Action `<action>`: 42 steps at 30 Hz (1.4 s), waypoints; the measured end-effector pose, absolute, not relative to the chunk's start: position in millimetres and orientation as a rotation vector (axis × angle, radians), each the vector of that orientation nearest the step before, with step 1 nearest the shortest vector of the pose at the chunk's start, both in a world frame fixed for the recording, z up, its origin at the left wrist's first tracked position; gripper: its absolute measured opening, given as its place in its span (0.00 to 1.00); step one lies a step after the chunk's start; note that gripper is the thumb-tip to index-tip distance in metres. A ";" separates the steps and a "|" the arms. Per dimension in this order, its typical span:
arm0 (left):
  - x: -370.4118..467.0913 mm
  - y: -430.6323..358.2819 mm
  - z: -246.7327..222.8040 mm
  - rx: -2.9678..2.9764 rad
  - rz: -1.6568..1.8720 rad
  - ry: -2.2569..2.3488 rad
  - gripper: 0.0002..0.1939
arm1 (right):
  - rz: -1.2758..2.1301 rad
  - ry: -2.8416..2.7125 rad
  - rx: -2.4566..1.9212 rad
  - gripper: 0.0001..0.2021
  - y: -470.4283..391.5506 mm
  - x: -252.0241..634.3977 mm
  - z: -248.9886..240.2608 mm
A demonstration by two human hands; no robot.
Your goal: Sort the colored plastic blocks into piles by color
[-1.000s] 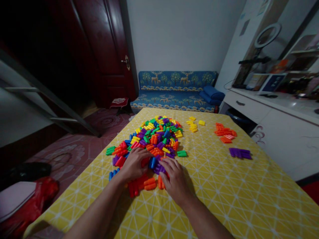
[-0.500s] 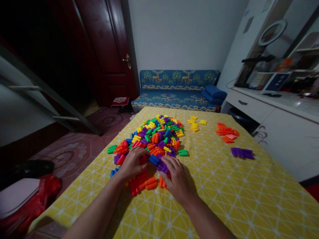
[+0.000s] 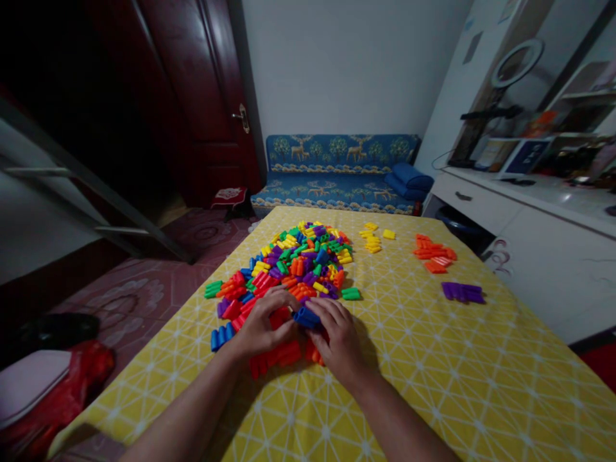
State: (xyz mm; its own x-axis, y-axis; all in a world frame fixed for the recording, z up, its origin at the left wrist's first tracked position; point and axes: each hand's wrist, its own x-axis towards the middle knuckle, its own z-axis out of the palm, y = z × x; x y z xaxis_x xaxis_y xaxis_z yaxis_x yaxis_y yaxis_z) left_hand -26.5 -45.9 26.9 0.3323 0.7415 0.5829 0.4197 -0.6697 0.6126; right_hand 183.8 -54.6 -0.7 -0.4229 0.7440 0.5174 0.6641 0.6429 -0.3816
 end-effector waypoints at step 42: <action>-24.8 -43.2 18.6 2.279 1.143 1.086 0.08 | -0.077 -2.139 -1.506 0.22 179.3 318.8 -44.0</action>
